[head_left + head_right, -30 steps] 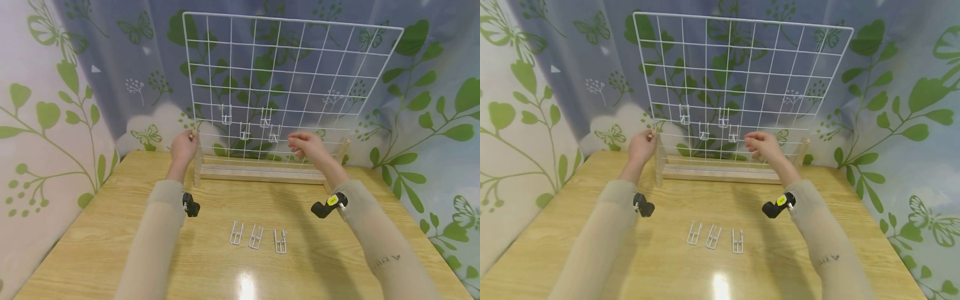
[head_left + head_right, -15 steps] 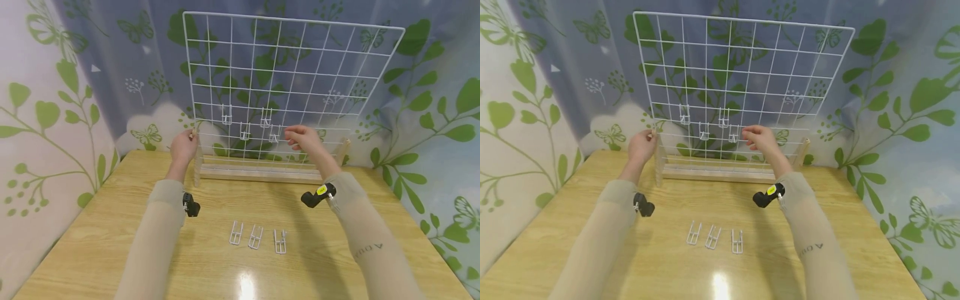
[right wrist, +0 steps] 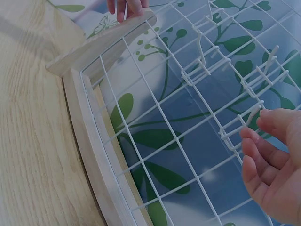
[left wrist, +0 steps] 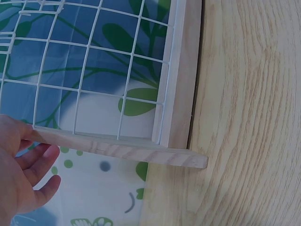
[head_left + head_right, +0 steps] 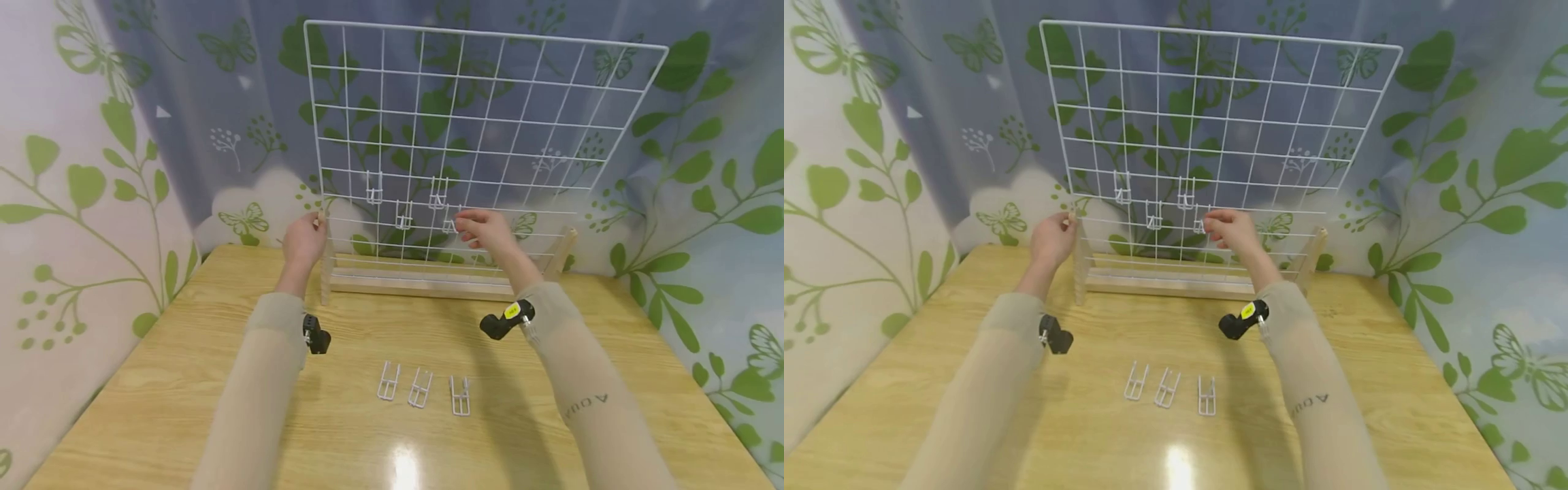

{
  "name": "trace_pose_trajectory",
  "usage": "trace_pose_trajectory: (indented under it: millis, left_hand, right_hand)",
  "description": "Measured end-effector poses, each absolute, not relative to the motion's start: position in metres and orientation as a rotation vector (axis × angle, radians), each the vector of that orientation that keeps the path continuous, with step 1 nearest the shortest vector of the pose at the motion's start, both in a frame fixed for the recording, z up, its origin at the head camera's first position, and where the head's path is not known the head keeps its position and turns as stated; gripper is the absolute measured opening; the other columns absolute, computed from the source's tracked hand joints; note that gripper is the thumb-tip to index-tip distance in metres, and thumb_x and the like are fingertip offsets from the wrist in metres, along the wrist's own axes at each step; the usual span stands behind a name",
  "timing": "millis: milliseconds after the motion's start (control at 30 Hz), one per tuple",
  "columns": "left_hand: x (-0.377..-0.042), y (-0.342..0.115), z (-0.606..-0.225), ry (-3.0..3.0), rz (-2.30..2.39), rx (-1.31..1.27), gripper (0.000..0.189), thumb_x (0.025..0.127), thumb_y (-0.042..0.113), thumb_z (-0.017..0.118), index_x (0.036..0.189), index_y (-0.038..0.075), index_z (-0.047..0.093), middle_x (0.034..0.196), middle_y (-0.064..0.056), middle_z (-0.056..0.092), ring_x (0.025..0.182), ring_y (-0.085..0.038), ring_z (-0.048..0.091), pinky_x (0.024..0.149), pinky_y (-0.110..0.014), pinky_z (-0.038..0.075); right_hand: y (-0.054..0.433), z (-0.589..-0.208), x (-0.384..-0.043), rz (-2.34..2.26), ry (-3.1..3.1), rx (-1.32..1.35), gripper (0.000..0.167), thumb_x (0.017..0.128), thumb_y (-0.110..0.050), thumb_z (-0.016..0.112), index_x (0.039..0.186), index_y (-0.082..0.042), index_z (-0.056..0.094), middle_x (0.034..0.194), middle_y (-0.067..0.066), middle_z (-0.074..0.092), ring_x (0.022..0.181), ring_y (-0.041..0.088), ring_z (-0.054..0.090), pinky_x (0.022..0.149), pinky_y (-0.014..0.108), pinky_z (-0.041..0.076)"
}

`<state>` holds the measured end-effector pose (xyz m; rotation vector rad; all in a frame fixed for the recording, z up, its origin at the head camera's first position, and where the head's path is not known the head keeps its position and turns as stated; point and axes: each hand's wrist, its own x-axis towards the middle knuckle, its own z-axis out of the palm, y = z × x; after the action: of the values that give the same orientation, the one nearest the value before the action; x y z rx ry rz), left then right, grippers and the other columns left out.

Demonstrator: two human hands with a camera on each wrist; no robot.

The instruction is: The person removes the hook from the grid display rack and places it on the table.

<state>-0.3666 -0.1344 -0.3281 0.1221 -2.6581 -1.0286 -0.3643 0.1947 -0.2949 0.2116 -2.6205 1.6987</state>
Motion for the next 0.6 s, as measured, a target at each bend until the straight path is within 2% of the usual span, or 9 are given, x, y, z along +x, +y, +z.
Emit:
trace_pose_trajectory:
  millis: [133, 200, 433, 600]
  left_hand:
    - [-0.367, -0.133, -0.329, -2.65, -1.007, 0.121, 0.04, 0.098, 0.026, 0.043, 0.131, 0.005, 0.052, 0.11, -0.016, 0.064, 0.095, -0.03, 0.06, 0.079, -0.043, 0.047]
    - [-0.367, -0.133, -0.33, -2.647, -0.997, 0.117, 0.04, 0.098, 0.026, 0.043, 0.13, 0.004, 0.052, 0.108, -0.016, 0.064, 0.093, -0.03, 0.061, 0.077, -0.043, 0.048]
    - [-0.368, -0.133, -0.335, -2.633, -1.007, 0.118, 0.039, 0.097, 0.026, 0.045, 0.13, 0.006, 0.053, 0.106, -0.015, 0.065, 0.092, -0.03, 0.06, 0.077, -0.043, 0.047]
    - [-0.371, -0.135, -0.334, -2.634, -1.011, 0.123, 0.04, 0.097, 0.026, 0.045, 0.131, 0.006, 0.051, 0.108, -0.015, 0.064, 0.094, -0.03, 0.06, 0.079, -0.043, 0.046]
  right_hand:
    - [0.191, -0.295, -0.364, 1.728, -2.633, 0.215, 0.039, 0.094, -0.019, 0.054, 0.128, 0.001, 0.052, 0.117, 0.021, 0.057, 0.074, 0.01, 0.057, 0.066, 0.023, 0.05]
    - [0.19, -0.296, -0.363, 1.741, -2.634, 0.218, 0.038, 0.095, -0.018, 0.053, 0.128, 0.001, 0.052, 0.118, 0.023, 0.055, 0.074, 0.011, 0.057, 0.068, 0.025, 0.05]
    - [0.184, -0.299, -0.363, 1.749, -2.638, 0.216, 0.036, 0.095, -0.016, 0.051, 0.126, 0.0, 0.053, 0.113, 0.018, 0.059, 0.084, 0.02, 0.058, 0.07, 0.027, 0.05]
    - [0.178, -0.297, -0.362, 1.785, -2.605, 0.187, 0.035, 0.094, -0.016, 0.053, 0.126, -0.001, 0.055, 0.115, 0.017, 0.06, 0.096, 0.029, 0.057, 0.085, 0.04, 0.048]
